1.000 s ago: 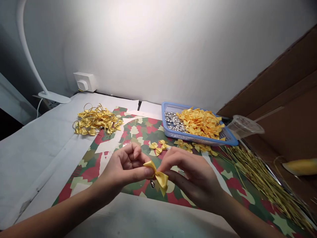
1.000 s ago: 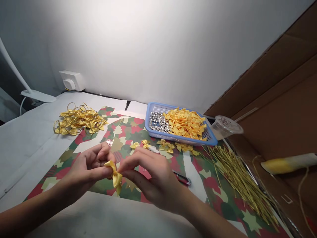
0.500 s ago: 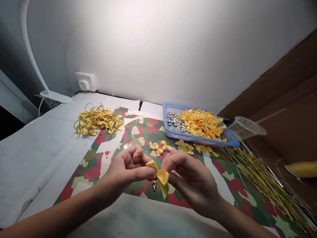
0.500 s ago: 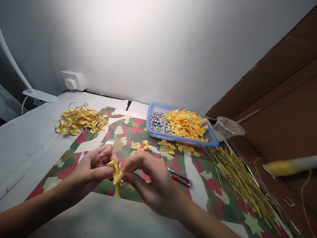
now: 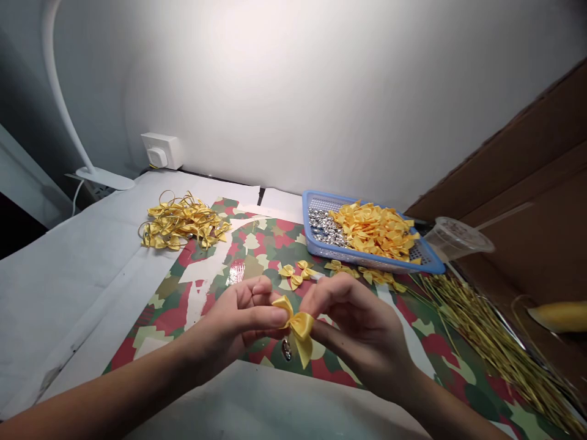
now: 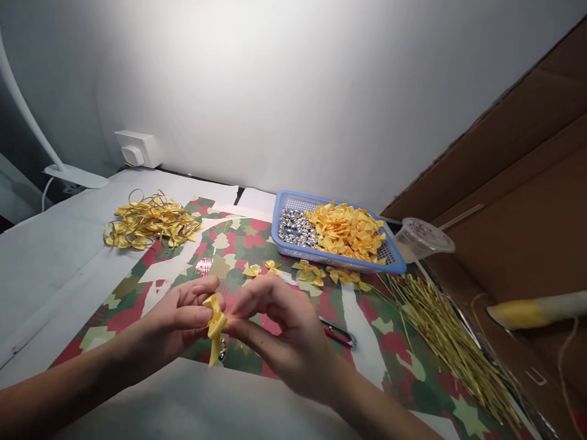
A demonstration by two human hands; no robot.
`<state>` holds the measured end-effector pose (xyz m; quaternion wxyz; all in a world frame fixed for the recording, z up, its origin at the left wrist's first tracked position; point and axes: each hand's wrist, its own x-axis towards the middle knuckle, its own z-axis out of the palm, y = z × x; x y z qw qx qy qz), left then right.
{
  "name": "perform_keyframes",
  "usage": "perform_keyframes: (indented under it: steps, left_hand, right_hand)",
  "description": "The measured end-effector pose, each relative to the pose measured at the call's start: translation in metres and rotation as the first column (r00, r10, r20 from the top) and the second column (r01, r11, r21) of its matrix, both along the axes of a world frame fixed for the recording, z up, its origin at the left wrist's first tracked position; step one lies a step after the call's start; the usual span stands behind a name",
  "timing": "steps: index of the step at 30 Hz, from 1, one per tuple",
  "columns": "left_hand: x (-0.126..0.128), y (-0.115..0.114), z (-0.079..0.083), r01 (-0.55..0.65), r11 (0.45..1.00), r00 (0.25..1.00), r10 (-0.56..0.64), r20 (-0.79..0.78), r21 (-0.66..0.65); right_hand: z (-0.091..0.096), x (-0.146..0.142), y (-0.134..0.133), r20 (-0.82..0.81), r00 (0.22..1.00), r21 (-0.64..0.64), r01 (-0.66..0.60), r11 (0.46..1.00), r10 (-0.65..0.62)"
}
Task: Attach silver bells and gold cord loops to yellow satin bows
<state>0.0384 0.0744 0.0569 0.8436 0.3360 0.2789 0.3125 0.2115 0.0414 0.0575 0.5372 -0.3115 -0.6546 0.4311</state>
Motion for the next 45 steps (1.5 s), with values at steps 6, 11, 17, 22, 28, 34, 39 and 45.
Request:
perform_keyframes:
  steps: [6, 11, 17, 22, 28, 34, 39, 45]
  left_hand:
    - [0.0, 0.003, 0.0, -0.036, 0.999, 0.998, 0.035, -0.047, -0.014]
    - [0.001, 0.004, 0.001, -0.114, 0.992, 0.993, 0.113, -0.018, -0.059]
    - [-0.001, 0.007, -0.001, -0.109, 0.99, 0.988, 0.118, -0.102, 0.088]
    - [-0.003, 0.004, -0.004, -0.015, 0.852, 0.965, 0.149, -0.214, 0.524]
    - [-0.002, -0.001, -0.017, 0.401, 0.363, 0.881, 0.1, -0.463, 0.841]
    - [0.0, -0.003, -0.034, 0.557, 0.259, 0.821, -0.028, -0.57, 0.789]
    - [-0.002, -0.008, -0.043, 0.493, 0.364, 0.848, 0.001, -0.53, 0.79]
    - [-0.002, -0.002, -0.04, 0.625, 0.254, 0.779, -0.146, -0.609, 0.738]
  right_hand:
    - [0.003, 0.0, 0.01, 0.118, 0.991, 0.12, 0.044, 0.992, -0.058]
    - [0.0, 0.0, 0.009, 0.128, 0.985, 0.117, 0.103, 0.988, -0.117]
    - [0.006, 0.005, 0.01, 0.144, 0.965, 0.114, 0.203, 0.972, -0.219]
    - [0.017, 0.023, 0.018, 0.202, 0.942, 0.041, 0.265, 0.964, -0.267]
    - [0.0, 0.043, 0.004, 0.117, 0.992, -0.286, 0.073, 0.955, -0.041]
    - [-0.031, 0.054, -0.014, 0.251, 0.953, -0.318, -0.082, 0.945, 0.168]
    - [-0.043, 0.057, -0.022, 0.325, 0.919, -0.197, -0.164, 0.966, 0.223]
    - [-0.045, 0.064, -0.029, 0.414, 0.891, -0.054, -0.181, 0.982, 0.187]
